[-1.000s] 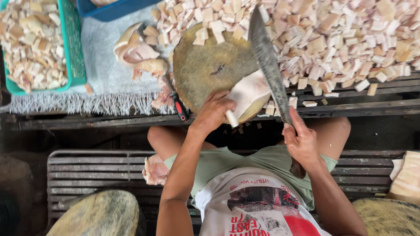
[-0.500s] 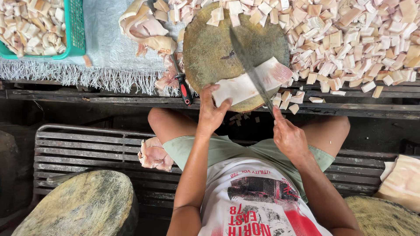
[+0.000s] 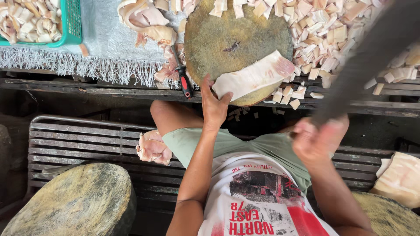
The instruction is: The person sits cross-legged on a metal grate floor and uses a large knife to slice a piece of white meat into small cubes on a round wooden cutting board. The chopped pieces are pushed to the side of the board, and the person occasionally picks up new pieces of meat to continue the process.
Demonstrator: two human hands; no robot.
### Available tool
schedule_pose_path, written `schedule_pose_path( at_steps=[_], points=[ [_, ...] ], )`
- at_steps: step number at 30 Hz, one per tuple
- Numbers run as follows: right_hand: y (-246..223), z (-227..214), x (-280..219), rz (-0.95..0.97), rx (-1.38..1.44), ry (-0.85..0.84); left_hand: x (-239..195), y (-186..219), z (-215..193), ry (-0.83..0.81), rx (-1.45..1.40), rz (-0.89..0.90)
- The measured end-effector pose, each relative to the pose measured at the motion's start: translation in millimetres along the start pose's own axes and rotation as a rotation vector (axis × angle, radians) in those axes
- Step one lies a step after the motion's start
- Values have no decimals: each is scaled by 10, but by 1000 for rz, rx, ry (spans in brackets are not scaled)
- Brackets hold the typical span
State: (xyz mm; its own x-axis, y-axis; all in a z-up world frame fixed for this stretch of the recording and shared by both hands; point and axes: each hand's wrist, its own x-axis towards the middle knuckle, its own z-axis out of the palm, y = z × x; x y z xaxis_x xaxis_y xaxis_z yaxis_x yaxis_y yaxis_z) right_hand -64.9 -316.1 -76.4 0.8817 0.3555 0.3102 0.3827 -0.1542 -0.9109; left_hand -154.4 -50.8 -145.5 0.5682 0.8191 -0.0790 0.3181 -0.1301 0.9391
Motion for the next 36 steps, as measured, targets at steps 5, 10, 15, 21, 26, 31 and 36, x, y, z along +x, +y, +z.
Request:
schedule_pose_path(
  at_steps=[5,10,15,21,26,31,36],
  points=[
    [274,117,-76,-26,-721,-560,97,-5,90,-35,-424,-8],
    [356,-19,-76,41,-715,-544,114,111,-131,-174,-637,-177],
    [467,12,2,30,-724,-530,507,309,-307,-613,-711,-54],
    [523,-6,81,-23,-594,-407,1124,361,-102,-700,19,132],
    [368,16,14,-19,-477,-406,1121,143,38,-405,91,183],
    [284,151,94,-266,-501,-443,895,36,-38,-29,163,260],
    [391,305,238,-307,-746,-719,562,62,-65,98,351,393]
  ],
)
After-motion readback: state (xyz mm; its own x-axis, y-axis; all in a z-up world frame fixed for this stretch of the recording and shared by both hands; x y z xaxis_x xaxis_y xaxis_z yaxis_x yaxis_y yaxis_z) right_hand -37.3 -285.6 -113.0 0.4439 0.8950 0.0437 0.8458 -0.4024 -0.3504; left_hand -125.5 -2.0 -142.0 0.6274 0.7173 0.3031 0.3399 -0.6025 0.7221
